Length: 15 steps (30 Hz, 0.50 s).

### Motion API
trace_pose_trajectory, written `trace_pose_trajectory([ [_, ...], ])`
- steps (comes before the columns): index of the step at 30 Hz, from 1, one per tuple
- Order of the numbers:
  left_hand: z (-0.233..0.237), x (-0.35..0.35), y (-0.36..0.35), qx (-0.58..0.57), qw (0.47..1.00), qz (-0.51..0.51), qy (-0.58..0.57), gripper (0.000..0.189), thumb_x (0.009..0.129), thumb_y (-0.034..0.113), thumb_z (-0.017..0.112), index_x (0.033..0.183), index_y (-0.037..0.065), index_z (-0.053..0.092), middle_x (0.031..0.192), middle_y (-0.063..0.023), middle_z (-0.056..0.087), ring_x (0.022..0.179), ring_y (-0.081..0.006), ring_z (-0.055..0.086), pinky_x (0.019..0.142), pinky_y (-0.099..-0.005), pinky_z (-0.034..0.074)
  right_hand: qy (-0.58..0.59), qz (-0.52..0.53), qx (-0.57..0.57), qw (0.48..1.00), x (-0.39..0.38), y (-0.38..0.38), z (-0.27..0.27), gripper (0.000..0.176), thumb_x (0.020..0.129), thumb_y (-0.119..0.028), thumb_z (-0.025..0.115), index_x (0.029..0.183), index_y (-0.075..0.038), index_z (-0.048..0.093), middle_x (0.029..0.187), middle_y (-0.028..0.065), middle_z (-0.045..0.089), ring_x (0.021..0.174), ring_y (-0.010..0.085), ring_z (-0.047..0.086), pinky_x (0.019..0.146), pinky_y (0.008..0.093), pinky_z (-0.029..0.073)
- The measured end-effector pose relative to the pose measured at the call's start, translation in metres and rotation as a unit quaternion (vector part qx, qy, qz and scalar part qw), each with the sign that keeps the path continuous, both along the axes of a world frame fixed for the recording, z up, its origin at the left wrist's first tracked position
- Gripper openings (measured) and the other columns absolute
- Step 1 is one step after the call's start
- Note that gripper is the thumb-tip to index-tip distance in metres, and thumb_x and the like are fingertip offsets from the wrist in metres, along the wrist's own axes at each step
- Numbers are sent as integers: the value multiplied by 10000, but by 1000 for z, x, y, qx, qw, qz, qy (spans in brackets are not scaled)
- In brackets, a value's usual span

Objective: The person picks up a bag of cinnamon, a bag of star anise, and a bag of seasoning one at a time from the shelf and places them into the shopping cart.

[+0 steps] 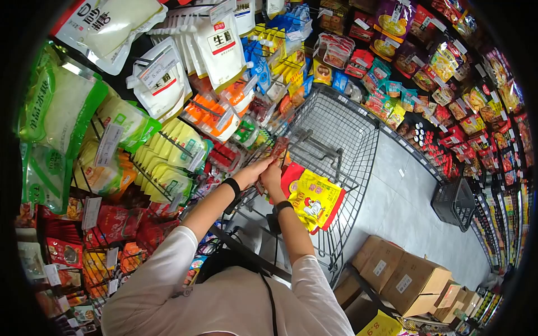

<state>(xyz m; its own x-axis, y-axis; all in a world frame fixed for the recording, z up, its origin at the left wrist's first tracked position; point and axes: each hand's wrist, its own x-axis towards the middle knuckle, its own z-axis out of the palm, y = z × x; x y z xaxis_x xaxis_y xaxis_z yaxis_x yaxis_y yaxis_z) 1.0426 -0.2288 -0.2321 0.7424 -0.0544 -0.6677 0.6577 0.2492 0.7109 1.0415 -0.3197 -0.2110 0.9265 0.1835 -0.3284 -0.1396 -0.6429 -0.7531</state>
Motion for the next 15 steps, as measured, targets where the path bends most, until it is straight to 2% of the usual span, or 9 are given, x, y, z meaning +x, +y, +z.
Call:
trace_pose_trajectory([
  [1,4,-3,2,-23,1000,-5,5,353,944,322,416,1192,93,521,1150,-35,568,1013,-158,530,865,-288,409,1,-11,2,1000,-1,1,-3,458,842,-256,508,1094,99,363,890,316,600,850,445,596,695,484,491],
  [3,5,-10,7,-71,997,-15,15,372,941,337,419,1217,101,499,1161,-39,564,1023,-166,533,862,-310,418,36,-31,13,999,-1,2,-13,445,852,-279,495,1093,72,364,916,321,593,873,445,593,711,482,488],
  [6,-7,-9,10,-3,997,-33,65,415,935,373,420,1256,113,459,1184,-51,552,1047,-177,529,847,-347,436,62,-37,26,997,0,2,-30,440,862,-313,485,1093,40,361,961,324,583,900,443,589,731,477,486],
  [8,-10,-9,8,-6,997,-30,66,432,932,389,420,1266,117,448,1197,-53,544,1058,-177,524,844,-357,439,67,-34,27,997,1,2,-34,431,871,-319,476,1096,29,357,982,320,579,905,442,588,739,474,485],
  [12,13,-11,3,-46,997,-23,63,431,931,401,418,1259,124,451,1191,-47,545,1069,-176,519,845,-350,439,42,-48,33,997,3,7,-47,369,896,-264,441,1115,16,344,988,307,580,895,442,588,741,476,484],
  [14,22,-11,4,-15,998,-26,63,428,930,406,420,1248,122,458,1188,-46,546,1061,-175,525,833,-347,447,14,-73,41,996,3,10,-63,339,903,-228,427,1132,7,340,986,307,579,887,439,589,737,474,485],
  [15,25,-11,5,1,998,-26,63,427,930,409,421,1243,121,461,1186,-45,547,1057,-175,528,827,-346,450,1,-91,39,995,1,9,-38,331,904,-212,422,1142,2,338,986,308,577,882,435,591,733,470,487],
])
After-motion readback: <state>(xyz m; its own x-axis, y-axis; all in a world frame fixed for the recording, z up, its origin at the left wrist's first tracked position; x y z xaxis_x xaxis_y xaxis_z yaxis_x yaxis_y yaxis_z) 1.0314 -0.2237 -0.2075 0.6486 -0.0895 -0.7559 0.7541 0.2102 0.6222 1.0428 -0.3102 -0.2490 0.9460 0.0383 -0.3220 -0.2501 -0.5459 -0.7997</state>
